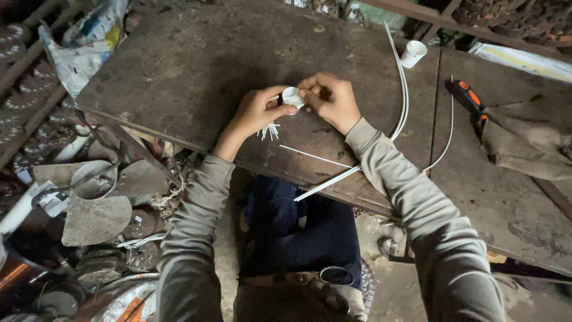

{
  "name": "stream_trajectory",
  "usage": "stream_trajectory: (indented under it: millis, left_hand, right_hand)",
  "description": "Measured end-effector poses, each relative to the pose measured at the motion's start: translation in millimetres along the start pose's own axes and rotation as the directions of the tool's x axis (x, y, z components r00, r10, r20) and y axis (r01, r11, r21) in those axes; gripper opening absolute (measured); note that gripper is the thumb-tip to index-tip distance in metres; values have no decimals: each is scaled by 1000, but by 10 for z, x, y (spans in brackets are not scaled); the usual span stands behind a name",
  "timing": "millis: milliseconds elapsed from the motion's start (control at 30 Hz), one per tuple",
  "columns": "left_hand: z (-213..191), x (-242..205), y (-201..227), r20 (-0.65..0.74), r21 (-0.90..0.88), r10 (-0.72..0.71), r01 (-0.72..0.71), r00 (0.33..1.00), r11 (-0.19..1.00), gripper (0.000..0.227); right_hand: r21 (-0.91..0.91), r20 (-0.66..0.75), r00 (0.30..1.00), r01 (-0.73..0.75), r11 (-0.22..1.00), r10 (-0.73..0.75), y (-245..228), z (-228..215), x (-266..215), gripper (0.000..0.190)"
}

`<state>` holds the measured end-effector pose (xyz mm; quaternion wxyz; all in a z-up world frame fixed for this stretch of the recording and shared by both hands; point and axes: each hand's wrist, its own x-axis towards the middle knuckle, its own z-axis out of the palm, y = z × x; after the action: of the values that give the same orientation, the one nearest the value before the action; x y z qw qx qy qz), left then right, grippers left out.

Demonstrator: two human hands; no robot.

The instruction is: The person sits on the floor and repeatedly cuts short segments from long white plastic rods using scissors. The cut pieces are placed into a small white cup on the table.

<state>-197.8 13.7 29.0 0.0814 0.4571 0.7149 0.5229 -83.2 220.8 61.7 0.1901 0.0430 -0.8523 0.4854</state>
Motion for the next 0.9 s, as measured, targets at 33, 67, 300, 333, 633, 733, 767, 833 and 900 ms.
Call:
stream_trajectory:
  millis: [33,67,300,333,633,733,767,833,900]
  left_hand:
    - [-9,-3,1,-1,3,-26,26,1000,1000,46]
    - [-19,-6,1,-2,6,-51,51,999,999,45]
    - [-41,-21,-23,34,-88,0,4,999,996,43]
    - [-50,-28,-19,45,-123,45,-39,998,992,42]
    - [-57,-41,-42,86,-87,21,-14,996,996,49]
    - [-58,12,-143,70,-405,157,-116,985,907,50]
    - [-51,20,-180,86,-422,151,-101,985,901,50]
    - [-50,17,-239,123,-387,110,-54,986,921,49]
    - [-57,3,-267,160,-280,38,9,986,960,47]
  right_hand:
    - [-69,11,999,32,997,-31,-28,2,-2,18]
    - [99,20,998,50,994,-52,-56,-9,-1,19]
    - [146,-44,989,144,979,-139,-116,-16,-112,20]
    - [73,-26,986,167,983,-165,-112,16,-120,19]
    - [-303,-154,942,242,922,-297,-272,154,-121,23]
    - [-137,-57,948,302,943,-312,-326,138,-170,50]
    - [-71,-26,958,282,957,-284,-328,152,-190,57]
    - [59,40,971,232,971,-234,-310,193,-205,71]
    - [-73,9,967,253,965,-253,-271,241,-197,64]
